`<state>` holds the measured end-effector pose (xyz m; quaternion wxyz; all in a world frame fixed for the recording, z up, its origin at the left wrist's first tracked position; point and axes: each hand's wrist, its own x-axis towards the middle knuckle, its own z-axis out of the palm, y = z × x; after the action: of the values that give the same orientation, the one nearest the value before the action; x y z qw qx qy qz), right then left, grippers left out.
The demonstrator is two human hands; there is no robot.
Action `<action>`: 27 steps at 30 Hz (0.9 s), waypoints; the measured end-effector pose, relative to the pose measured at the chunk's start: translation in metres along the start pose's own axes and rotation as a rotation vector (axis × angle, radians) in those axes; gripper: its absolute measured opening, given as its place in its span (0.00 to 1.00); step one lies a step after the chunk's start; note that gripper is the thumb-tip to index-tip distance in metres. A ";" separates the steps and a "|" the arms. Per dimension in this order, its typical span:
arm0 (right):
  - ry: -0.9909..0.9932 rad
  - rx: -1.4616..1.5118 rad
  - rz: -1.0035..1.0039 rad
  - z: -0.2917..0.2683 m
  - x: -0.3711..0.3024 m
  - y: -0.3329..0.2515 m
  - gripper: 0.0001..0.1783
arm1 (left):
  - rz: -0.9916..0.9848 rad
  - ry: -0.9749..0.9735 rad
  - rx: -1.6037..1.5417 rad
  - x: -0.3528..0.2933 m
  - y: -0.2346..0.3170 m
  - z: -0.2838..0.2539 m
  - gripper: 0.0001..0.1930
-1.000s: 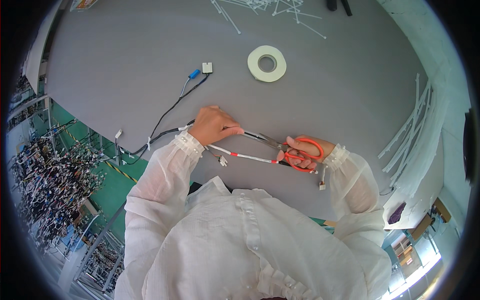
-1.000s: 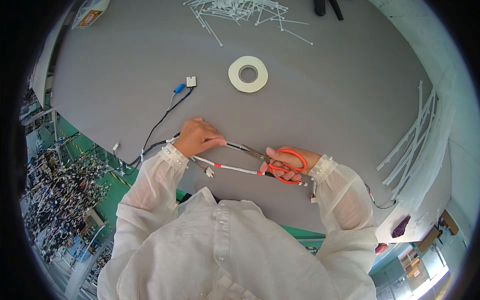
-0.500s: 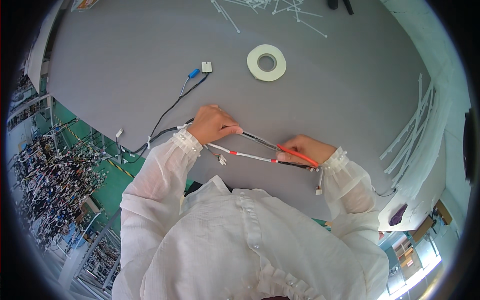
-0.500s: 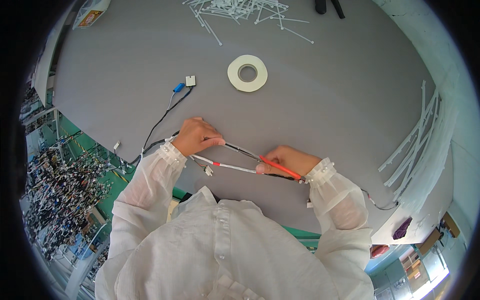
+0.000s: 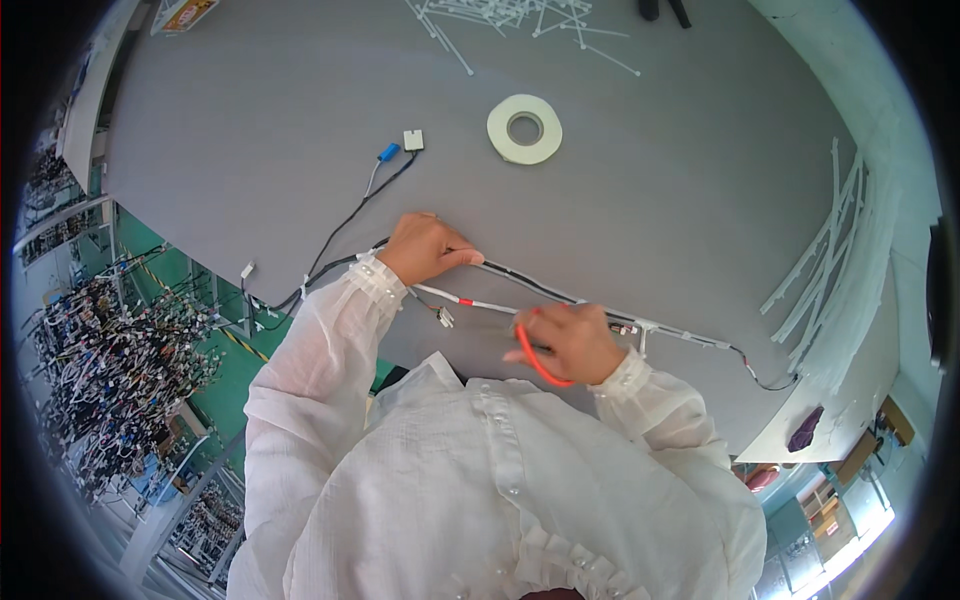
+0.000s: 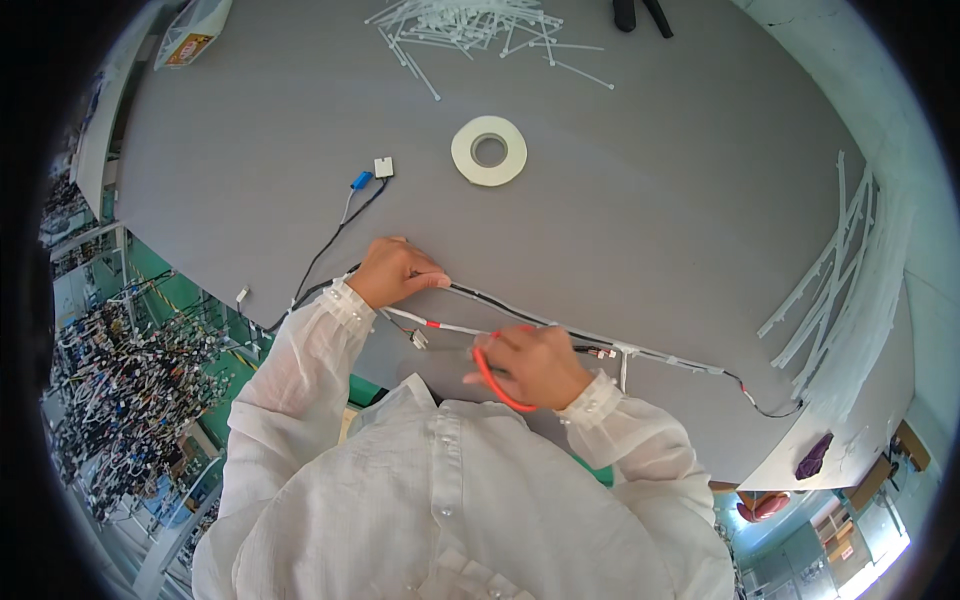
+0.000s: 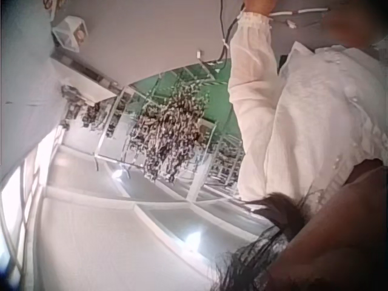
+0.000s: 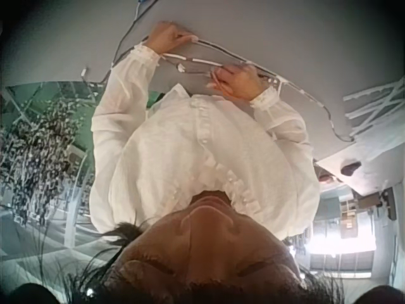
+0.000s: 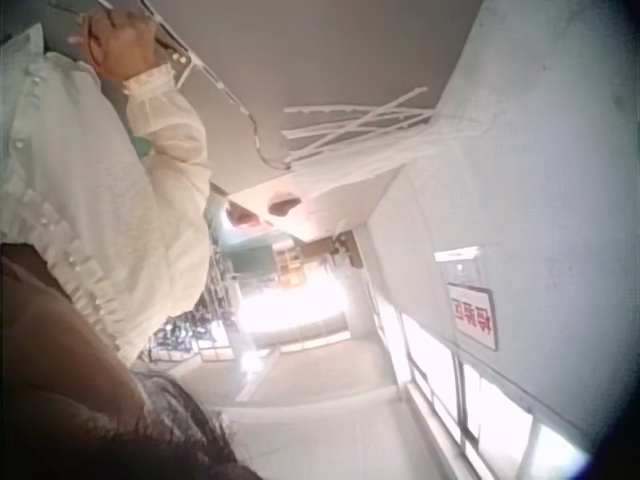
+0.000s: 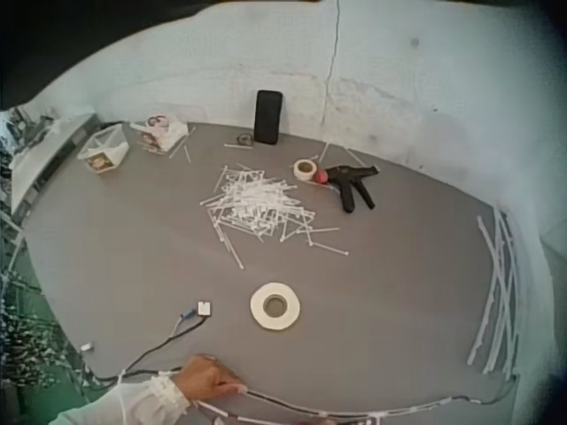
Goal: The worker is assembling and organizing wire harness components at a manual assembly station.
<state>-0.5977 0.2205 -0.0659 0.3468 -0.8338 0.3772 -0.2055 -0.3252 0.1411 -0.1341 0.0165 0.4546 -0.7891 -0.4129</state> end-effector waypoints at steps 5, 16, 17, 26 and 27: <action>-0.084 0.560 0.459 -0.026 -0.014 0.024 0.24 | 0.039 0.061 -0.017 -0.006 -0.004 0.005 0.13; -0.664 1.035 0.993 -0.034 0.005 0.046 0.30 | 0.066 0.086 -0.031 -0.006 -0.003 0.005 0.13; -0.666 1.037 1.013 -0.034 0.006 0.048 0.30 | 0.071 0.089 -0.029 -0.005 -0.002 0.005 0.13; -0.713 1.046 1.031 -0.034 0.017 0.052 0.32 | 0.104 0.090 -0.036 -0.005 0.000 0.002 0.14; -0.725 1.042 1.049 -0.035 0.018 0.053 0.32 | 0.103 0.087 -0.036 -0.006 0.000 0.001 0.14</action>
<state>-0.6335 0.1662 -0.0798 0.8406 -0.2958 0.4385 0.1166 -0.3226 0.1461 -0.1329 0.0803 0.4305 -0.8025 -0.4052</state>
